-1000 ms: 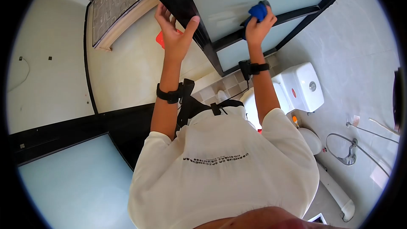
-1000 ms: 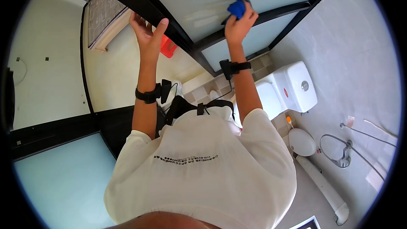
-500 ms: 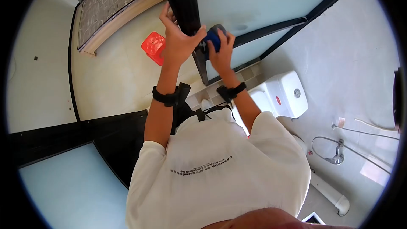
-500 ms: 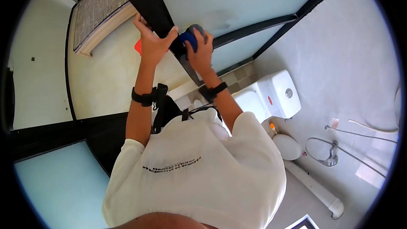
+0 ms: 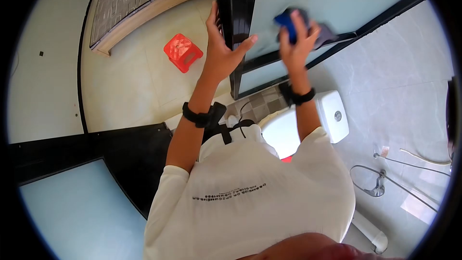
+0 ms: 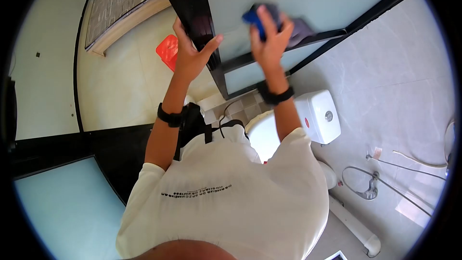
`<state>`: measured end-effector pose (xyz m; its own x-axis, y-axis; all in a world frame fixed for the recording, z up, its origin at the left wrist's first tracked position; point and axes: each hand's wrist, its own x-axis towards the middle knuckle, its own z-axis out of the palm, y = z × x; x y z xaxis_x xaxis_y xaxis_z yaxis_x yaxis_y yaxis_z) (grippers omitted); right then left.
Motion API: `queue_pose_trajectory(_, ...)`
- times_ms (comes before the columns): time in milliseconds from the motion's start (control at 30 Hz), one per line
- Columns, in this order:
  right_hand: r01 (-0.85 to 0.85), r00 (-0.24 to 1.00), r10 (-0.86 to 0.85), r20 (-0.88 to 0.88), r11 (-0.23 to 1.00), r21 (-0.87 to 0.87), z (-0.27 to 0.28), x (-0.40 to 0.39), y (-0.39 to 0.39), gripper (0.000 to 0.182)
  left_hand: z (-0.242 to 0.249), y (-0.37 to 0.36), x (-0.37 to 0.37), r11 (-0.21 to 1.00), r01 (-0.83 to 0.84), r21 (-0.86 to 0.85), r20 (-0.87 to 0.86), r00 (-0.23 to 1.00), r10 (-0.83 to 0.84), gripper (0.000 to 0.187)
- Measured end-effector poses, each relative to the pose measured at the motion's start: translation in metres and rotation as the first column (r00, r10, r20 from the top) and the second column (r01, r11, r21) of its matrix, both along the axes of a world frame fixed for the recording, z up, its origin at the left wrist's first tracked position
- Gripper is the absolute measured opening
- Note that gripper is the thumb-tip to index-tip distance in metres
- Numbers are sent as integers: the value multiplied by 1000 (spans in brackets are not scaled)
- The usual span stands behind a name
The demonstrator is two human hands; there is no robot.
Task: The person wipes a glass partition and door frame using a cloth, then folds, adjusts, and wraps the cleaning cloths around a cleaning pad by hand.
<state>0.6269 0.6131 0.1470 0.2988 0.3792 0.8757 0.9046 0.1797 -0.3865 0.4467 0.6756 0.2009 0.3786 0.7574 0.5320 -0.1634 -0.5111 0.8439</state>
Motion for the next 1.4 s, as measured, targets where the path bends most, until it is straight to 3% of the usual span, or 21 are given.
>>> queue_pose_trajectory(100, -142, 986, 119, -118, 965, -218, -61, -27, -15, 65, -8, 4, 3, 1000, 8, 25, 39, 999, -9, 103)
queue_pose_trajectory(200, -211, 971, 172, -164, 941, -264, -81, -32, -21, 66, -12, 4, 2, 1000, 21, 1, 36, 999, -21, 103)
queue_pose_trajectory(267, -226, 960, 202, -193, 968, -111, -53, -21, -18, 62, -9, 8, 2, 1000, 10, -2, 54, 998, -10, 105)
queue_pose_trajectory(333, -52, 996, 60, -73, 993, 102, -3, -1, -17, 57, -2, 16, -6, 999, 1, 50, -44, 999, 1, 111)
queue_pose_trajectory(400, 107, 983, -56, -173, 947, 304, 48, 20, -13, 54, 0, 17, -1, 1000, 1, 4, -31, 1000, -1, 113)
queue_pose_trajectory(433, 118, 974, -24, -226, 904, 411, 74, 24, -8, 53, -2, 16, -3, 999, -12, -47, -21, 1000, 11, 115)
queue_pose_trajectory(567, -205, 856, 303, -419, 943, 264, 143, 5, -1, 54, -7, 17, -4, 999, -8, -43, -17, 1000, 8, 113)
queue_pose_trajectory(633, -169, 939, 227, -259, 959, 227, 125, -12, 17, 54, -15, 25, -3, 1000, 0, -5, -65, 998, 0, 105)
queue_pose_trajectory(733, -211, 956, 233, -180, 968, 136, 96, -37, 14, 56, -9, 24, -1, 997, 3, 74, -52, 999, 1, 90)
queue_pose_trajectory(867, 5, 900, 57, -432, 990, 142, 46, -19, 13, 55, 2, 21, -7, 999, -10, 34, -134, 991, 14, 90)
queue_pose_trajectory(967, 229, 786, -38, -617, 945, 233, 29, 31, 27, 53, -12, 27, -6, 997, -26, 76, -115, 993, 35, 89)
queue_pose_trajectory(1033, 286, 713, -36, -700, 927, 243, 28, 65, 28, 56, -12, 21, -1, 1000, 4, 18, -30, 1000, -3, 88)
queue_pose_trajectory(1100, 289, 754, -46, -656, 919, 267, 44, 65, 28, 56, -11, 17, 1, 992, 49, -112, 53, 998, -43, 88)
queue_pose_trajectory(1200, 254, 936, -213, -280, 960, 117, 68, 13, 22, 59, -18, 12, 4, 983, 28, -182, 83, 996, -13, 90)
queue_pose_trajectory(1300, 22, 997, -25, 79, 999, 36, 79, -16, 18, 68, -31, 19, 8, 995, 17, -99, 184, 983, 2, 91)
queue_pose_trajectory(1400, 7, 994, -8, 107, 1000, 16, 87, 25, 15, 65, -28, 16, 7, 989, 34, -142, 243, 970, 2, 91)
